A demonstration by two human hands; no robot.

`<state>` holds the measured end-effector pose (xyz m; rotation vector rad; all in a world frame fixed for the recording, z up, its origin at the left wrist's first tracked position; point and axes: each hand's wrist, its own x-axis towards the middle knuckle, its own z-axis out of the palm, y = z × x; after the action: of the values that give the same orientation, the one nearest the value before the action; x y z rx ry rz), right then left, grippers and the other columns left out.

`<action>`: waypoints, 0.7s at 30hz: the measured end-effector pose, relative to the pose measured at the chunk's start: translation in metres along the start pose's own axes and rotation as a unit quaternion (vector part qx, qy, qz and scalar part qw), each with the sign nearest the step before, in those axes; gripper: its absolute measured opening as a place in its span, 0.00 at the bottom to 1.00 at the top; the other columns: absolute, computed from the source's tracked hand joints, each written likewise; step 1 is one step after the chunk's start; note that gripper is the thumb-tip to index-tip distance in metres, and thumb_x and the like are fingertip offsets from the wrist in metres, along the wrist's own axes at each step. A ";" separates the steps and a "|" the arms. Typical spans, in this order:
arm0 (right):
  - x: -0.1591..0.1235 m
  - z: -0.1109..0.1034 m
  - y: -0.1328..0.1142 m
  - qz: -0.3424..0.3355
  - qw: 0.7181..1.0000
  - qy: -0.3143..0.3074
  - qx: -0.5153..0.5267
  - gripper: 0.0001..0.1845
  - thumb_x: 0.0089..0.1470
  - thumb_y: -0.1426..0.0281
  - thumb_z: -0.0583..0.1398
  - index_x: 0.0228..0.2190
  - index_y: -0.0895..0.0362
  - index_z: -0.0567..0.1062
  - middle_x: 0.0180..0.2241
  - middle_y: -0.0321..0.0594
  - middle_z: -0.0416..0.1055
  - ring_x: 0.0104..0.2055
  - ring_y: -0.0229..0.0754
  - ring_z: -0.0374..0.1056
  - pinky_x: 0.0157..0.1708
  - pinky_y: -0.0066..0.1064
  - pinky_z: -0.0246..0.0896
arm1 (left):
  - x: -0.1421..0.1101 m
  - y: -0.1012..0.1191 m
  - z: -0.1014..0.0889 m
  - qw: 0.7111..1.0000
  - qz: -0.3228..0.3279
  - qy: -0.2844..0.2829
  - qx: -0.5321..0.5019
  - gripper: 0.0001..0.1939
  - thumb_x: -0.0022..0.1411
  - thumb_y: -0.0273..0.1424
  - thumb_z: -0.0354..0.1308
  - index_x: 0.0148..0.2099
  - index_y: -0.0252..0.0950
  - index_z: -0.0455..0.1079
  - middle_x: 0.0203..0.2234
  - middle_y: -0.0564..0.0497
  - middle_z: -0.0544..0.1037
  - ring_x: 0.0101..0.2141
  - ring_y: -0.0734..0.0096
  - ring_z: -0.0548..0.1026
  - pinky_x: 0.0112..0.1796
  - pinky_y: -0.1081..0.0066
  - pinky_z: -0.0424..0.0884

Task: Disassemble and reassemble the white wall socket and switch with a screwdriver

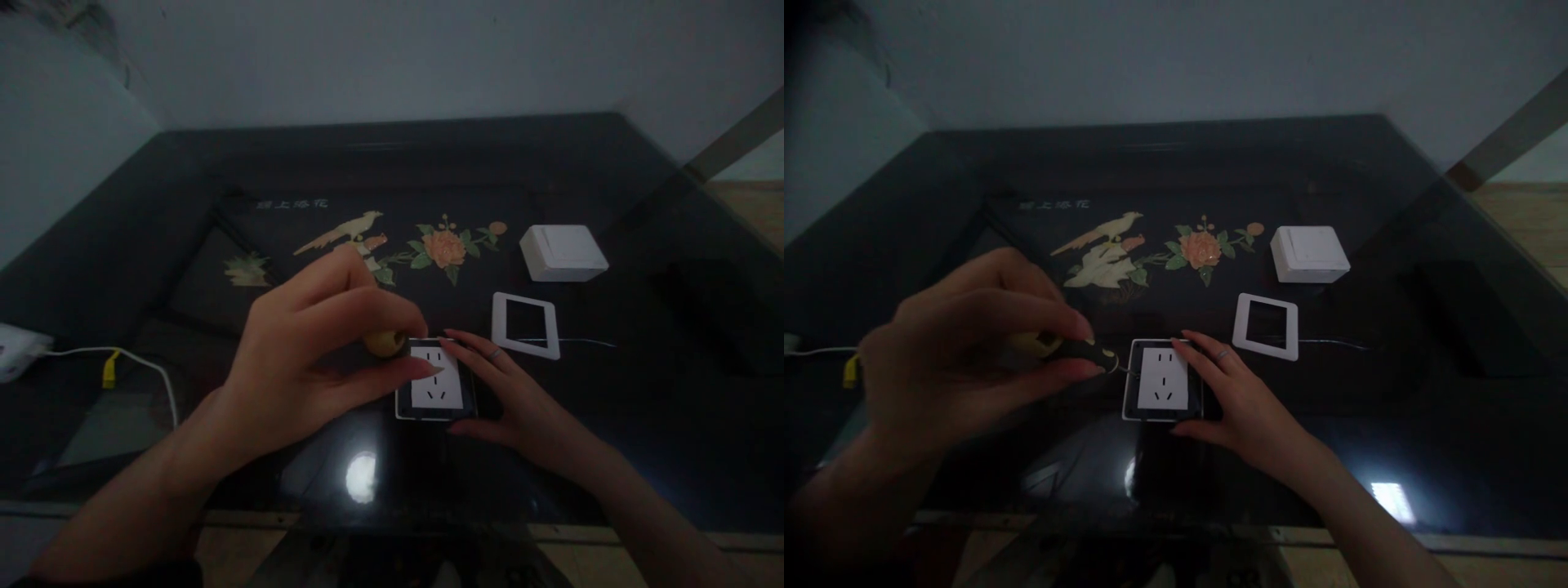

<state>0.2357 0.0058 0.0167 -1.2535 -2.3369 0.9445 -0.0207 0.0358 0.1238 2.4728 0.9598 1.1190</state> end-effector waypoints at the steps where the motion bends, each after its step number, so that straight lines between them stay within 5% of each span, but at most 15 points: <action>1: 0.000 0.000 0.000 0.000 1.000 0.001 -0.001 0.49 0.49 0.69 0.69 0.66 0.46 0.52 0.68 0.49 0.50 0.69 0.55 0.52 0.64 0.56 0.53 | -0.001 0.000 0.003 1.000 0.010 0.011 0.002 0.07 0.60 0.36 0.66 0.39 0.43 0.72 0.27 0.54 0.71 0.25 0.72 0.70 0.25 0.71 0.68; 4: 0.000 0.000 0.000 0.001 1.000 0.004 -0.003 0.49 0.49 0.69 0.69 0.66 0.46 0.53 0.68 0.49 0.51 0.69 0.56 0.52 0.64 0.56 0.53 | -0.003 0.002 0.013 0.998 0.031 0.053 0.011 0.07 0.61 0.36 0.66 0.39 0.43 0.72 0.28 0.54 0.71 0.26 0.72 0.70 0.25 0.71 0.68; 7: 0.000 0.001 0.000 -0.002 1.000 0.006 -0.007 0.49 0.50 0.69 0.69 0.66 0.48 0.53 0.68 0.50 0.51 0.69 0.56 0.53 0.64 0.55 0.53 | -0.004 0.004 0.016 0.998 0.006 0.062 -0.029 0.10 0.62 0.33 0.65 0.46 0.42 0.73 0.35 0.52 0.78 0.34 0.69 0.77 0.36 0.70 0.74; 13: 0.000 0.003 0.003 -0.014 1.000 0.008 -0.024 0.50 0.49 0.65 0.70 0.66 0.51 0.53 0.68 0.53 0.52 0.69 0.56 0.52 0.63 0.53 0.56 | -0.003 0.010 -0.004 0.980 -0.099 -0.103 -0.137 0.25 0.69 0.28 0.54 0.66 0.45 0.60 0.49 0.53 0.80 0.50 0.66 0.78 0.53 0.69 0.73; 17: 0.000 0.003 0.004 -0.018 0.999 0.010 -0.030 0.50 0.49 0.65 0.70 0.66 0.51 0.53 0.68 0.53 0.52 0.69 0.56 0.52 0.63 0.51 0.56 | -0.001 0.008 -0.011 0.978 -0.106 -0.132 -0.120 0.25 0.67 0.28 0.57 0.64 0.51 0.64 0.43 0.58 0.82 0.41 0.69 0.81 0.49 0.73 0.74; 21: -0.001 0.003 0.002 -0.015 0.999 0.012 -0.026 0.50 0.48 0.65 0.70 0.66 0.51 0.53 0.68 0.52 0.51 0.69 0.57 0.52 0.63 0.51 0.57 | 0.000 0.005 -0.004 0.988 -0.098 -0.084 -0.081 0.17 0.65 0.29 0.61 0.55 0.49 0.72 0.44 0.60 0.82 0.38 0.74 0.81 0.46 0.79 0.74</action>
<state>0.2360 0.0049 0.0132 -1.2381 -2.3690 0.8584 -0.0213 0.0320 0.1287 2.2457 0.9945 0.8730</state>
